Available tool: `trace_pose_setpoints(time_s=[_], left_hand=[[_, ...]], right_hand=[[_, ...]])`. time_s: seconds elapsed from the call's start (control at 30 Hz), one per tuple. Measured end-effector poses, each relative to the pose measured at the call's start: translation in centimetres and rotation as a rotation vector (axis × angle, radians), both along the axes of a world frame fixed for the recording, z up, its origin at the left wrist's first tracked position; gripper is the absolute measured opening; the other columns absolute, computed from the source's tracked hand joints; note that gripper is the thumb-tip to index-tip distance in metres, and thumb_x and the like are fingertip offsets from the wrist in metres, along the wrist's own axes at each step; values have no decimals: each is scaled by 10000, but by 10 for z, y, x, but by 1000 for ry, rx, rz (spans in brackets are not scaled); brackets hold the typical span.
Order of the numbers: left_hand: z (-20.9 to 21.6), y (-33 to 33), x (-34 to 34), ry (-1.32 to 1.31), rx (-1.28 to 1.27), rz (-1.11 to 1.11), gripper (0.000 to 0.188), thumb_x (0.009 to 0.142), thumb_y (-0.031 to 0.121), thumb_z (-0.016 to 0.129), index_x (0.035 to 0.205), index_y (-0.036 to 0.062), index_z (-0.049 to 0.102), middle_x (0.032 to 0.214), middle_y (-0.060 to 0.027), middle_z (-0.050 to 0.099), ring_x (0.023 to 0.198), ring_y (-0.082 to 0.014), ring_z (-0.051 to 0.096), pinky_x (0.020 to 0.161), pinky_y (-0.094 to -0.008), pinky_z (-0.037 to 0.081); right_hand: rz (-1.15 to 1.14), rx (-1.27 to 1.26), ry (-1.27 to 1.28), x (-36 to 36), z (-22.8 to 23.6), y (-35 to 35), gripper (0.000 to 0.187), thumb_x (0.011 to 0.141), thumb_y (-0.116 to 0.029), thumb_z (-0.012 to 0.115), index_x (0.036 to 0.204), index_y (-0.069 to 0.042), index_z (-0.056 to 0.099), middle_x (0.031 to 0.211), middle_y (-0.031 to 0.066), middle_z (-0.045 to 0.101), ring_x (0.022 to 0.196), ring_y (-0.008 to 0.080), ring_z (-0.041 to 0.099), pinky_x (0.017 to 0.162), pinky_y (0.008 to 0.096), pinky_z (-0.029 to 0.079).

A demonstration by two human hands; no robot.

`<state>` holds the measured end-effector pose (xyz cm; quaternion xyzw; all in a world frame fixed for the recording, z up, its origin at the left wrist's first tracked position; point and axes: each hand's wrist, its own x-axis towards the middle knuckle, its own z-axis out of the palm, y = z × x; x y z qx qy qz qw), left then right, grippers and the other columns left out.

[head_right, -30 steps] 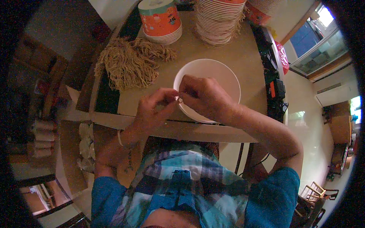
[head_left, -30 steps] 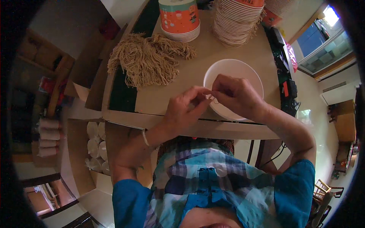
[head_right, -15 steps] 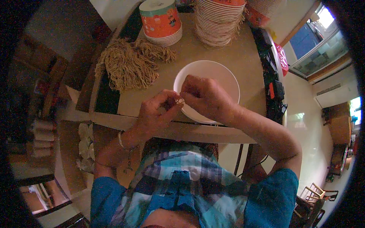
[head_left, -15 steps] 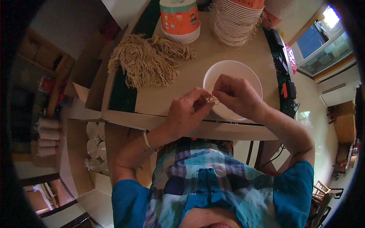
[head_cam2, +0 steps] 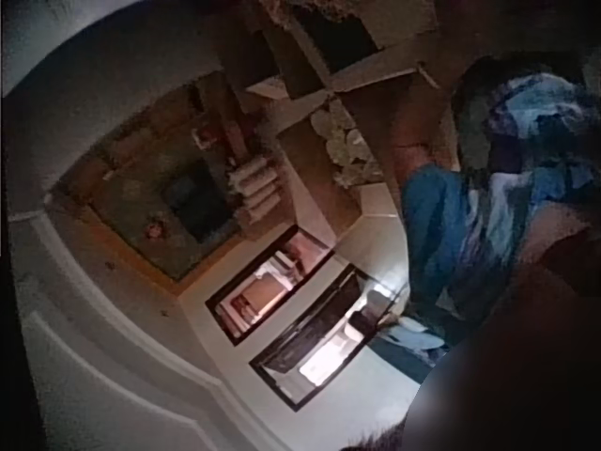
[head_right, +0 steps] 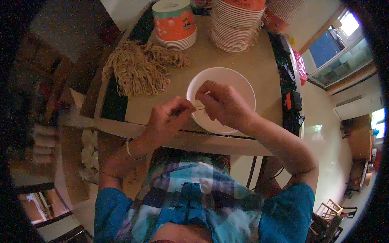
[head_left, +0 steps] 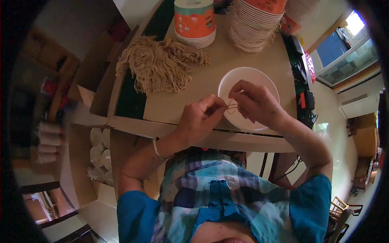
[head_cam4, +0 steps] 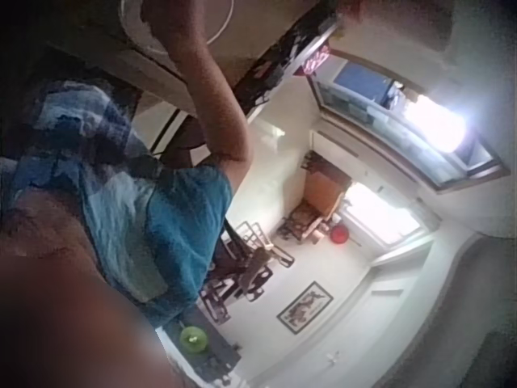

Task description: Attaching a string handle to a paper cup.

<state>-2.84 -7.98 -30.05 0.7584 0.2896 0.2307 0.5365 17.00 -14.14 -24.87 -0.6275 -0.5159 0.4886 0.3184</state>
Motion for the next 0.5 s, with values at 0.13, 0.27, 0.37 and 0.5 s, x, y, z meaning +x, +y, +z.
trace_pose_setpoints(time_s=[0.13,0.27,0.37,0.5], left_hand=[[-6,-1,1,-27,35,34,151,951,117,609,1029,-9,633,884,-36,652,808,-61,569,723,-250,504],[-5,-1,3,-76,36,61,173,903,166,641,1001,23,649,839,-101,684,707,-119,628,633,-285,508],[-6,-1,3,-65,26,60,179,904,173,638,1009,28,653,842,-102,685,713,-121,630,636,-287,508],[-10,1,2,-62,63,58,191,906,182,635,1024,33,656,849,-103,689,714,-131,638,638,-289,508]], right_hand=[[83,15,70,1,4,-5,122,925,-107,615,1032,-63,578,644,-9,527,554,43,489,492,227,393],[202,355,-292,-3,-6,-7,192,884,-75,647,1060,-58,571,626,49,534,540,100,504,504,274,413],[194,414,-347,-3,-15,-6,167,870,-60,648,1023,-47,584,655,91,566,562,151,547,533,298,446],[188,471,-369,-1,-19,-5,72,865,-46,639,928,-26,611,723,128,630,621,224,625,584,324,493]])
